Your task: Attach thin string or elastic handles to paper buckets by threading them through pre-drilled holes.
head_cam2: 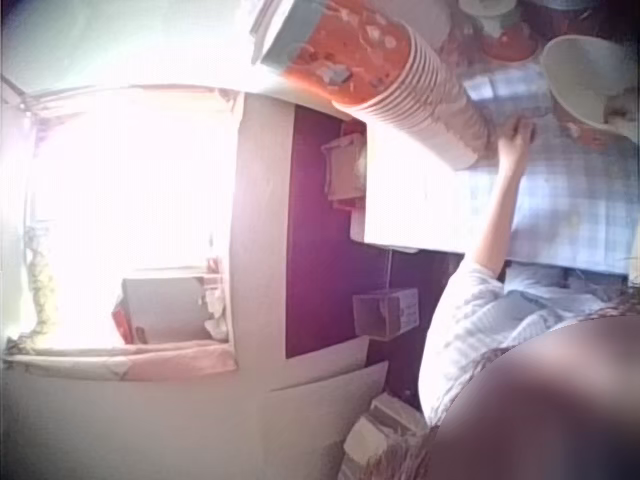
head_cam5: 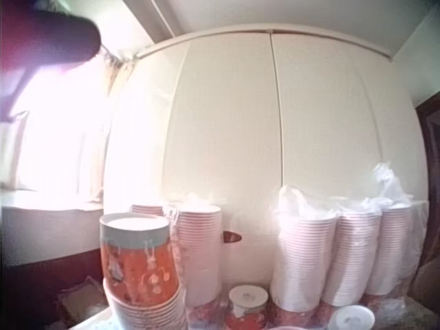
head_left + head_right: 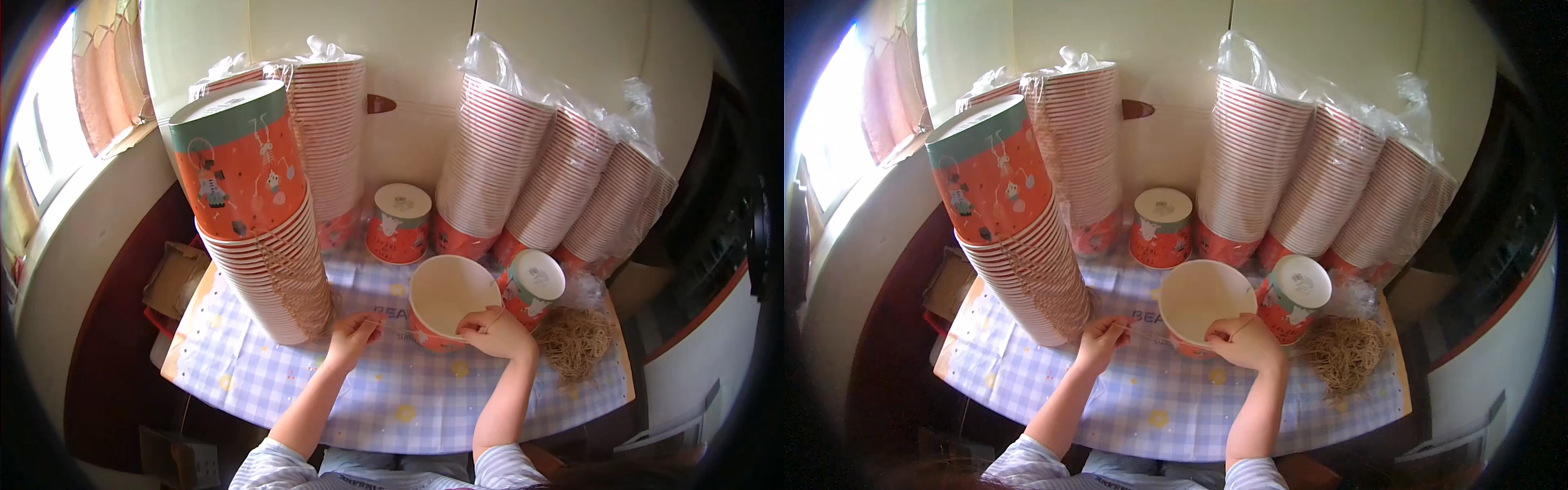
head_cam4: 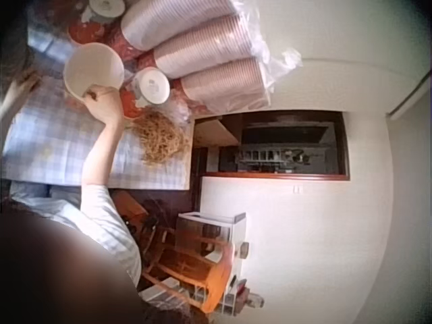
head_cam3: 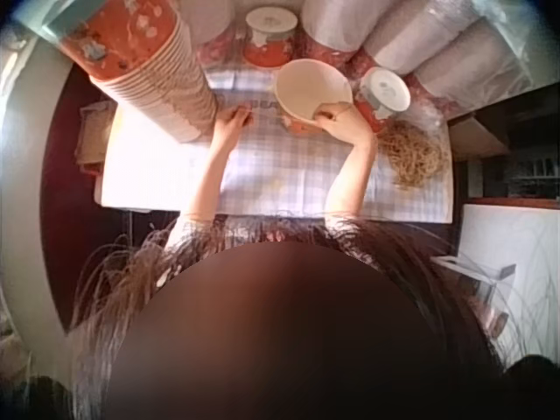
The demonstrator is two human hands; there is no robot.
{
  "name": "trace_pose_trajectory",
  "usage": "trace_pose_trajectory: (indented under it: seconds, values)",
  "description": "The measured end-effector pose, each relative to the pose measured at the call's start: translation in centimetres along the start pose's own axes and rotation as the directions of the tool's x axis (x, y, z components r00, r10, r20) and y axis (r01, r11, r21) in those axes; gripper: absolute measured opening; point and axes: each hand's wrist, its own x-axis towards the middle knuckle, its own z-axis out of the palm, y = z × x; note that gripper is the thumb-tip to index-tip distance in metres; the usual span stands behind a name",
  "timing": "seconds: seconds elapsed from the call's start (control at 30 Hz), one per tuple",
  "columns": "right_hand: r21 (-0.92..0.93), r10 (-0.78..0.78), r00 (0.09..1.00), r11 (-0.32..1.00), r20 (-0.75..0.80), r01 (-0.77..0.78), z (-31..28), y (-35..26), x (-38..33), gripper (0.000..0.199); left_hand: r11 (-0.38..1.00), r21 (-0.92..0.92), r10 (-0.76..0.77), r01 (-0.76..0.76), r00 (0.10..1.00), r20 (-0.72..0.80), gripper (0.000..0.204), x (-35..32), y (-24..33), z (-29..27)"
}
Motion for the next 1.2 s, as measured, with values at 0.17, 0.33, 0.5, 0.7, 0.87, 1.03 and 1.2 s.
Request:
trace_pose_trajectory:
  seconds: [0.17,0.33,0.5,0.7,0.87,1.03,1.2]
  values:
    - [0.492,-0.034,0.997,0.871,0.064,-0.001,0.3,0.2,-0.1,0.026,0.999,-0.024,0.043,-0.04,0.989,0.144,0.028,-0.6,0.2,0.5]
    - [0.598,-0.24,0.965,0.79,0.102,0.133,0.1,-1.3,0.5,0.034,0.939,0.219,0.248,-0.267,0.963,0.11,0.039,-0.5,-0.9,0.9]
    - [0.511,-0.39,0.921,0.789,-0.009,0.34,1.8,-0.9,1.8,0.028,0.927,0.259,0.228,-0.269,0.957,0.177,0.048,-0.6,-2.3,1.1]
    - [0.766,-0.046,0.996,0.642,0.075,-0.028,2.9,-1.1,2.7,0.015,0.917,0.16,0.325,-0.365,0.918,0.229,0.062,-1.2,-2.4,3.1]
    - [0.332,0.008,1.0,0.943,-0.011,-0.004,4.1,-1.3,2.7,0.015,0.935,0.143,0.301,-0.324,0.94,0.161,0.065,-0.5,-3.6,4.6]
    - [0.229,0.03,0.999,0.973,0.027,-0.036,3.6,-2.8,3.0,0.017,0.963,-0.01,0.27,-0.27,0.963,0.006,0.068,-0.5,-3.4,6.7]
    - [0.257,0.037,0.999,0.965,0.03,-0.043,4.4,-1.8,3.0,0.018,0.966,-0.175,0.181,-0.189,0.982,-0.059,0.071,-0.6,-2.9,8.0]
